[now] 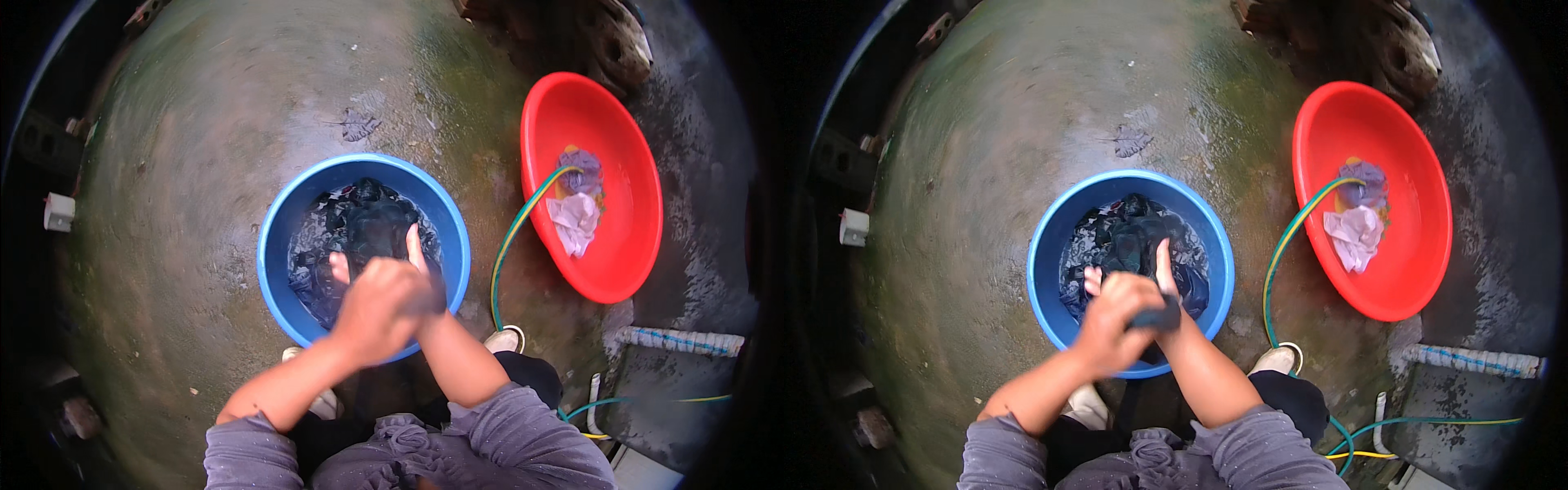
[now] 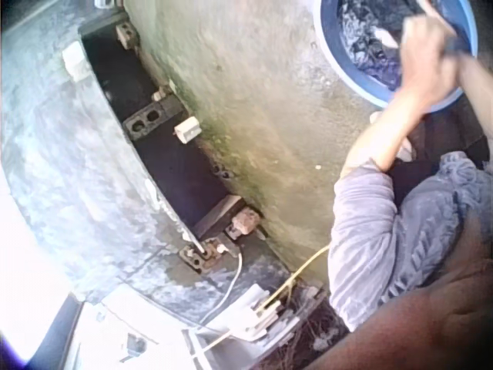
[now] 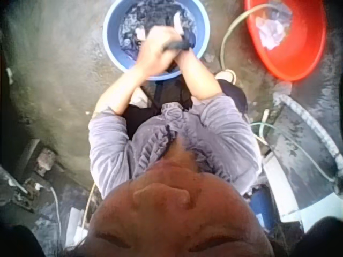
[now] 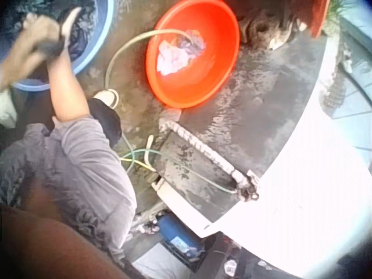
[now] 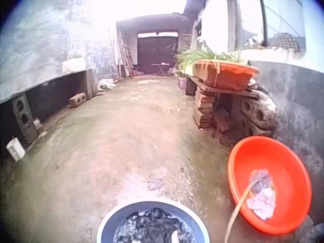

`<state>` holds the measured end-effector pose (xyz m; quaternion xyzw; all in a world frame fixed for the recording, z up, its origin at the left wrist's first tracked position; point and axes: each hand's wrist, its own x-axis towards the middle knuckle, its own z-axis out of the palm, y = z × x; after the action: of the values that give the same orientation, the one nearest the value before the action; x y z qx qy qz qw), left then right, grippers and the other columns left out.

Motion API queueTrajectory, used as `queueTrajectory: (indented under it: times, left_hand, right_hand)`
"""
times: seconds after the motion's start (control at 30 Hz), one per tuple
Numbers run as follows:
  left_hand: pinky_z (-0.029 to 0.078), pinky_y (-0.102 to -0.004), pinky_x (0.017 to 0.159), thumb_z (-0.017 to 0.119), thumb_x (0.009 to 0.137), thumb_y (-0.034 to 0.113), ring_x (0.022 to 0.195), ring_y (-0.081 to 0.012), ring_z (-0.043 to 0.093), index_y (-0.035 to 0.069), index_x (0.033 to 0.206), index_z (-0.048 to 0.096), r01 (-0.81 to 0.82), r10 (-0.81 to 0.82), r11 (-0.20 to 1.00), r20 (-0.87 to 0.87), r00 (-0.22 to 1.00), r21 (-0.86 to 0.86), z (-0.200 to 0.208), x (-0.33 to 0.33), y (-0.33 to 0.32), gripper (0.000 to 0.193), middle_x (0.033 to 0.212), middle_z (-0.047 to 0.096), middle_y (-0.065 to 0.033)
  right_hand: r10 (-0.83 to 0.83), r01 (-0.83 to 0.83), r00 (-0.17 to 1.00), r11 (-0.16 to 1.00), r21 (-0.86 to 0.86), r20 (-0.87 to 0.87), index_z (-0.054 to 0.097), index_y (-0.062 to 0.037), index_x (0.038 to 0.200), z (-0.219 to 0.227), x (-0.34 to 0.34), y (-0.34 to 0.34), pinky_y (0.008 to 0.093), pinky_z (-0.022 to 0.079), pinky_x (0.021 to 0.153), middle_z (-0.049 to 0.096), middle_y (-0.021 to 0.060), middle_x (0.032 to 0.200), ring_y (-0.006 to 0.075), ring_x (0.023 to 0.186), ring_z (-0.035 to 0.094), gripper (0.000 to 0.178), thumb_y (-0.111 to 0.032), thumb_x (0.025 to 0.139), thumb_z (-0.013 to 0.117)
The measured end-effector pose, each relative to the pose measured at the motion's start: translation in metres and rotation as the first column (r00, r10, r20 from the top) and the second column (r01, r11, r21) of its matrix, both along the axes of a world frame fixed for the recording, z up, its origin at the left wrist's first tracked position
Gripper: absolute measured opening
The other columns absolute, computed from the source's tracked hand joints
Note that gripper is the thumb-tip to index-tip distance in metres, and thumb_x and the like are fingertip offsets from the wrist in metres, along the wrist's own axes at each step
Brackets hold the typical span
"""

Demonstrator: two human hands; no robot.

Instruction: The person washes dark-colored clothes by hand in a blue basin, rinses them with a hose, and transfers them to a red basin. The person repeatedly scrubs, wrings, and rinses the garments.

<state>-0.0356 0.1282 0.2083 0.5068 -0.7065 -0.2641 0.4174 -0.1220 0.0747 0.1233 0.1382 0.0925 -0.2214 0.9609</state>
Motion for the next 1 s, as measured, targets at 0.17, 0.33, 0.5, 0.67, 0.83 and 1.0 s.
queueTrajectory:
  times: [0.17,0.33,0.5,0.67,0.83,1.0]
  left_hand:
    - [0.029,-0.0443,0.084,0.068,0.049,0.015,0.096,-0.0284,0.043,0.01,0.081,0.053,-0.069,0.075,0.997,0.286,0.955,-0.03,-0.021,-0.032,-0.003,0.035,0.09,0.048,-0.0048]
    - [0.042,-0.042,0.072,0.058,0.072,0.026,0.084,-0.0352,0.053,-0.001,0.079,0.057,-0.72,0.585,0.659,0.452,0.673,0.219,-0.047,0.03,-0.097,0.028,0.086,0.056,-0.0208]
    - [0.034,-0.04,0.079,0.057,0.06,0.012,0.091,-0.0317,0.044,0.003,0.078,0.051,-0.392,0.379,0.92,0.233,0.895,0.007,-0.058,-0.024,-0.063,0.021,0.091,0.049,-0.012]
    - [0.038,-0.0374,0.069,0.065,0.065,0.043,0.079,-0.0285,0.049,0.01,0.07,0.059,-0.238,0.138,0.961,0.506,0.852,0.138,-0.047,-0.043,-0.064,0.034,0.079,0.053,-0.0101]
    - [0.044,-0.0405,0.069,0.052,0.079,0.041,0.078,-0.0373,0.057,-0.001,0.08,0.058,-0.769,0.694,0.626,0.359,0.624,0.127,-0.046,-0.001,-0.125,0.042,0.079,0.059,-0.0227]
    - [0.039,-0.0386,0.069,0.068,0.06,0.026,0.078,-0.0307,0.049,0.006,0.071,0.053,-0.32,0.313,0.946,0.405,0.859,-0.052,-0.046,-0.05,-0.064,0.027,0.077,0.052,-0.0118]
  right_hand:
    - [-0.039,0.041,0.998,0.998,0.041,-0.058,0.046,-0.0044,0.095,-0.018,0.0,-0.014,0.031,0.047,0.062,0.051,0.0085,0.085,0.0182,0.079,0.052,0.046,-0.049,0.083,0.042]
    - [-0.248,0.291,0.929,0.948,0.127,-0.274,0.048,-0.0028,0.107,-0.02,0.024,0.002,0.0356,0.041,0.086,0.053,0.0098,0.106,0.0217,0.096,0.051,0.026,-0.008,0.082,0.043]
    - [-0.209,0.24,0.949,0.965,0.109,-0.238,0.054,-0.0032,0.089,-0.023,-0.007,-0.033,0.0354,0.046,0.076,0.058,0.0099,0.088,0.0222,0.08,0.057,0.031,-0.031,0.085,0.041]
    - [-0.289,0.29,0.957,0.957,0.023,-0.018,0.053,-0.0107,0.087,-0.001,-0.011,-0.029,0.0349,0.042,0.08,0.055,0.0065,0.088,0.0186,0.085,0.053,0.038,-0.046,0.085,0.038]
    - [-0.24,0.253,0.96,0.964,0.079,-0.143,0.05,-0.0039,0.107,-0.031,0.008,-0.019,0.0333,0.04,0.087,0.055,0.0072,0.103,0.0179,0.096,0.051,0.025,-0.017,0.086,0.043]
    - [-0.181,0.193,0.946,0.981,-0.017,0.269,0.05,-0.0032,0.104,-0.038,-0.014,-0.051,0.0351,0.041,0.085,0.053,0.0124,0.104,0.0237,0.097,0.051,0.043,-0.04,0.085,0.038]
